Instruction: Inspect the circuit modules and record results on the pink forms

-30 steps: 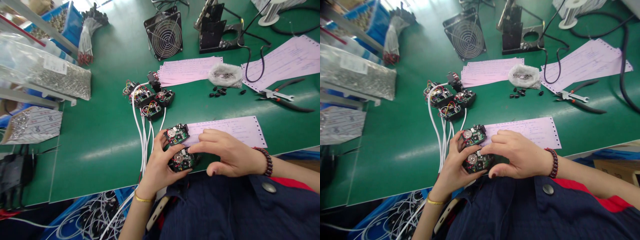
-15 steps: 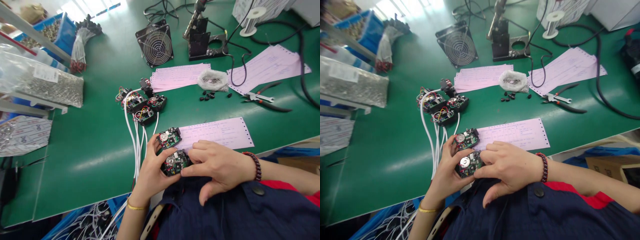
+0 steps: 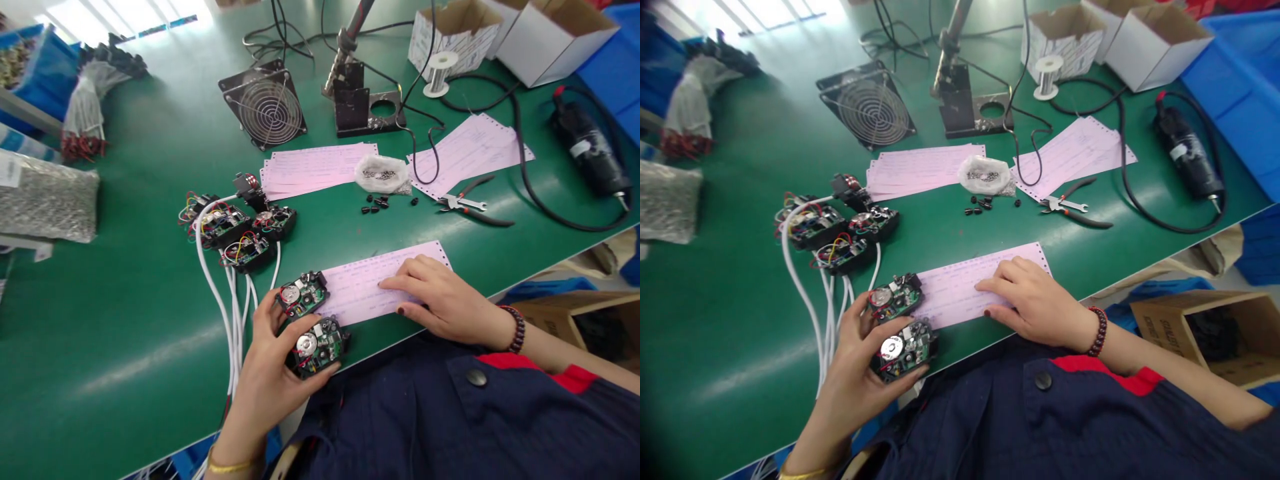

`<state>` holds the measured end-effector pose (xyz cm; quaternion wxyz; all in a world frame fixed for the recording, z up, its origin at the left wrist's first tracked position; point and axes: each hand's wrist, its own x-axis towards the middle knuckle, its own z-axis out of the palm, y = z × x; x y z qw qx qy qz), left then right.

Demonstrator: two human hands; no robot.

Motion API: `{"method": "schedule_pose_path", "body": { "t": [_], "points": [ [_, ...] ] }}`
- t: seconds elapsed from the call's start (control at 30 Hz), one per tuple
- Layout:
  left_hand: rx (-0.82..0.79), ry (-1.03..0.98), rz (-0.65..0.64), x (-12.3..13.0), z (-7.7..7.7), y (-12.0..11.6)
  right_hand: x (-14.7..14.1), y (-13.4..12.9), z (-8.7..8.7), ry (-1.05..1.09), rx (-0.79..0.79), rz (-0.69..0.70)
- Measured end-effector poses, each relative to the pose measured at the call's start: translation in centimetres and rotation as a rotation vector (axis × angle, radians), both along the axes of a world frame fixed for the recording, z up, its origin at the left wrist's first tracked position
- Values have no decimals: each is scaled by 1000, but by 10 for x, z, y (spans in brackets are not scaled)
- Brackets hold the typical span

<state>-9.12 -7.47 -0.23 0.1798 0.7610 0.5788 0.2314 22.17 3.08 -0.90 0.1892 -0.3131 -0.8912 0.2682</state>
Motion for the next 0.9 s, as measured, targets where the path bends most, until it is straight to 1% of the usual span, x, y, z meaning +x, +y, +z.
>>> {"method": "schedule_pose_path", "body": {
  "t": [0.13,0.3,0.57,0.9],
  "points": [
    [-4,0,9,0,-1,-1,-4,-4,1,-98,17,29],
    [3,-14,8,2,-2,-1,-6,-5,2,-148,30,11],
    [-48,-56,6,5,2,-1,-9,-5,9,-158,-10,-3],
    [-65,-83,12,9,4,-2,-8,-3,6,-124,29,6]
  ]
}}
